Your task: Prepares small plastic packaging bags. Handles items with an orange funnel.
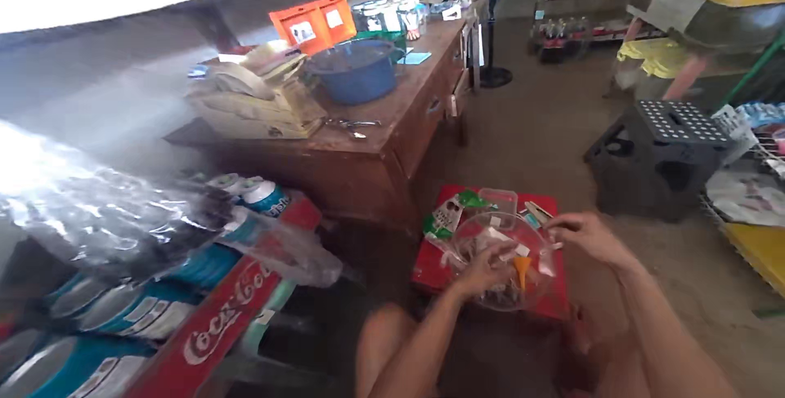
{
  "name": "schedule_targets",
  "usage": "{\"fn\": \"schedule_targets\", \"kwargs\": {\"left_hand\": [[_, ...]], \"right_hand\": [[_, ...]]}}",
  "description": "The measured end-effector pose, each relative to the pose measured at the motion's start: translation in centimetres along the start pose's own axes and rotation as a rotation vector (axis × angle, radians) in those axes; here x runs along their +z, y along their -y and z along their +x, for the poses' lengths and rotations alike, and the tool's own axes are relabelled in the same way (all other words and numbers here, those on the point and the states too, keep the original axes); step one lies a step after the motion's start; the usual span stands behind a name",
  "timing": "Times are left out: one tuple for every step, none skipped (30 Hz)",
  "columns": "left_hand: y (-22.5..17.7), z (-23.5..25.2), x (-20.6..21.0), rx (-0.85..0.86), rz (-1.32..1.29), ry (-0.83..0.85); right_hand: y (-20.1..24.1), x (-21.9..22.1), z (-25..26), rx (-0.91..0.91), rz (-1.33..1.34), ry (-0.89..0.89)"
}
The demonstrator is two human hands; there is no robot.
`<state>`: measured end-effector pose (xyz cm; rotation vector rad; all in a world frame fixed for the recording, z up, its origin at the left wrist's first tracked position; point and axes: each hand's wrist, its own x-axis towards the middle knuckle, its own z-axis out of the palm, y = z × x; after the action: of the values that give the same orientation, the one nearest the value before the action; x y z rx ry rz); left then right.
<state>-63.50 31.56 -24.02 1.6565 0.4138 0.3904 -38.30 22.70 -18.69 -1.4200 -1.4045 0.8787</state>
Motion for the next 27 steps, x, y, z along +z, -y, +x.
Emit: {"fn": "schedule_targets", "kwargs": {"left_hand": [[-0.3, 0.3, 0.5, 0.035, -0.001, -0.054], [-0.8, 0.6, 1.2, 0.043, -0.010, -0.115], [-1.3, 0.7, 1.9, 0.029, -0.040, -0.186], [-1.6, 0.8, 2.6, 0.002, -0.070, -0.261], [-1.6, 0.9, 3.1, -0.014, -0.089, -0.325], [-1.5, 1.0, 3.4, -0.019, -0.098, -0.374], [-1.4, 1.0, 3.5, -0.017, -0.115, -0.406], [-1.4, 1.1, 3.5, -0.012, -0.135, -0.432], [-1.4, 1.2, 3.5, -0.011, -0.156, -0.450], [-1.4, 1.2, 3.5, -0.013, -0.175, -0.462], [-1.2, 1.3, 3.4, -0.012, -0.193, -0.470], [-0.9, 1.3, 3.4, -0.006, -0.205, -0.478], [-0.6, 1.4, 3.4, 0.005, -0.216, -0.485], [-0.4, 1.4, 3.4, 0.008, -0.220, -0.486], [-0.3, 1.3, 3.4, 0.006, -0.217, -0.485], [-0.3, 1.2, 3.4, -0.001, -0.212, -0.481], [-0.4, 1.1, 3.4, -0.011, -0.205, -0.478], [-0.5, 1.0, 3.4, -0.018, -0.199, -0.475], [-0.6, 1.0, 3.4, -0.024, -0.196, -0.474], [-0.7, 0.9, 3.3, -0.031, -0.195, -0.474], [-0.7, 0.9, 3.3, -0.040, -0.196, -0.472], [-0.8, 0.8, 3.2, -0.051, -0.199, -0.467], [-0.8, 0.8, 3.2, -0.061, -0.199, -0.459], [-0.9, 0.7, 3.1, -0.067, -0.200, -0.449], [-0.9, 0.7, 3.1, -0.068, -0.197, -0.437], [-1.0, 0.7, 3.0, -0.065, -0.190, -0.431], [-1.0, 0.7, 3.0, -0.059, -0.176, -0.429]], "right_hand": [[0.4, 1.0, 0.0, 0.006, -0.008, 0.077], [0.6, 2.0, 0.0, 0.016, -0.004, 0.136], [0.7, 2.8, 0.0, 0.027, -0.001, 0.171], [0.9, 3.5, 0.1, 0.044, -0.003, 0.193], [1.1, 3.9, 0.3, 0.062, -0.006, 0.189], [1.1, 4.2, 0.4, 0.078, -0.002, 0.158], [1.2, 4.5, 0.6, 0.091, 0.015, 0.107], [1.0, 4.8, 0.8, 0.095, 0.044, 0.049], [0.7, 5.1, 1.0, 0.082, 0.079, -0.005], [0.4, 5.3, 1.1, 0.057, 0.110, -0.046], [0.1, 5.5, 1.2, 0.024, 0.126, -0.077], [-0.1, 5.6, 1.3, -0.012, 0.134, -0.102], [-0.4, 5.6, 1.4, -0.055, 0.143, -0.126], [-0.6, 5.6, 1.5, -0.082, 0.149, -0.146], [-0.6, 5.6, 1.6, -0.093, 0.154, -0.156], [-0.6, 5.5, 1.6, -0.099, 0.154, -0.153], [-0.5, 5.4, 1.6, -0.100, 0.148, -0.135], [-0.5, 5.4, 1.6, -0.098, 0.136, -0.108], [-0.4, 5.3, 1.6, -0.093, 0.123, -0.076], [-0.4, 5.4, 1.6, -0.097, 0.111, -0.058], [-0.5, 5.5, 1.6, -0.109, 0.103, -0.053], [-0.5, 5.6, 1.6, -0.122, 0.095, -0.057], [-0.5, 5.7, 1.7, -0.129, 0.083, -0.065], [-0.5, 5.7, 1.7, -0.122, 0.069, -0.073], [-0.3, 5.8, 1.7, -0.102, 0.048, -0.079], [-0.2, 5.8, 1.7, -0.079, 0.028, -0.081], [-0.1, 5.9, 1.7, -0.063, 0.013, -0.082]]}}
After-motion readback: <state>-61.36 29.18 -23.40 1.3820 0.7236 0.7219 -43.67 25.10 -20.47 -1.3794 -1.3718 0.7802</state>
